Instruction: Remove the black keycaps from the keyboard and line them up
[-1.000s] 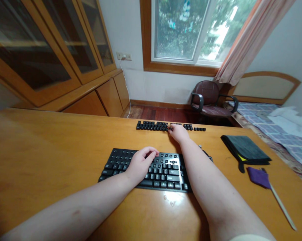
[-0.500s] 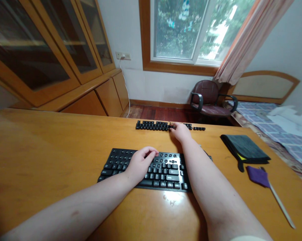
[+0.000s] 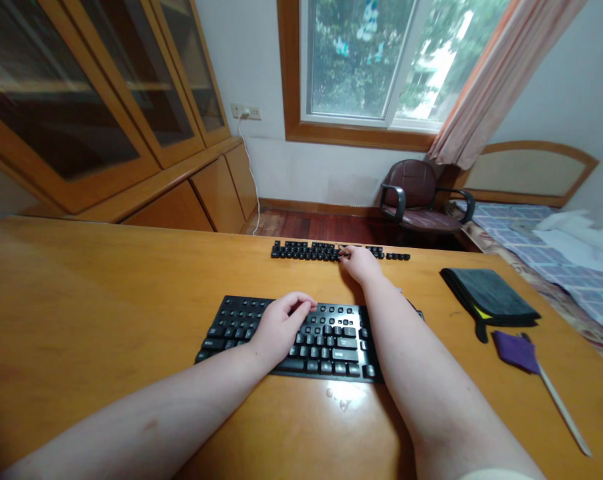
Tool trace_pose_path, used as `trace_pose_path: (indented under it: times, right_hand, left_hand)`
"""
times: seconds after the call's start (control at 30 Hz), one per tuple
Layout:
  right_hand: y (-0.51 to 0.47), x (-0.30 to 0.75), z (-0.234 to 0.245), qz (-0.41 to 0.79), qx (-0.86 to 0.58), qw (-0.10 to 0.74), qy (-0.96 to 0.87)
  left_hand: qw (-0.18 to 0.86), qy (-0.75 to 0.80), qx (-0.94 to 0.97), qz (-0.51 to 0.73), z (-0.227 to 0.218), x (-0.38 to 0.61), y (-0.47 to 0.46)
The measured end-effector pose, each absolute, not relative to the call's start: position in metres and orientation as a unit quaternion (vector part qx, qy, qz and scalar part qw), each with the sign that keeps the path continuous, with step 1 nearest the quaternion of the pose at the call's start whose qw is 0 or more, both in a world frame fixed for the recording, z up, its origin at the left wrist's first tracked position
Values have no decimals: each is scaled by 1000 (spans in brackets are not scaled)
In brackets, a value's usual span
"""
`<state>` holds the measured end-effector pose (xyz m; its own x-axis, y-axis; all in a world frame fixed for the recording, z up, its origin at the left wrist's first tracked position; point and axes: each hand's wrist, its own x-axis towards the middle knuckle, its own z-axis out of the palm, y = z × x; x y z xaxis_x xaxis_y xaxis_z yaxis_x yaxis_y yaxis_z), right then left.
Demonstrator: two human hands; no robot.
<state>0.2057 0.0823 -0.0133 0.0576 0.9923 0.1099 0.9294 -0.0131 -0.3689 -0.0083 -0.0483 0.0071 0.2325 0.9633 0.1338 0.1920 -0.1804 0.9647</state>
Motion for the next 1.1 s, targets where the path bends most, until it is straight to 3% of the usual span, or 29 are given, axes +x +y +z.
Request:
trace_pose_path:
  times: [0.6,0.8,1.1]
  right_hand:
    - [78,200,-8,73,-690,182,-696]
    - [70,188,-3,123,-593,172,-777]
    - [74,191,-14,158,-583,162,-780]
  left_hand:
    - [458,450,634,430,9,-9,-49]
    - [456,447,638,430,7,-9,-49]
    - [455,451,637,428,6,-8,-48]
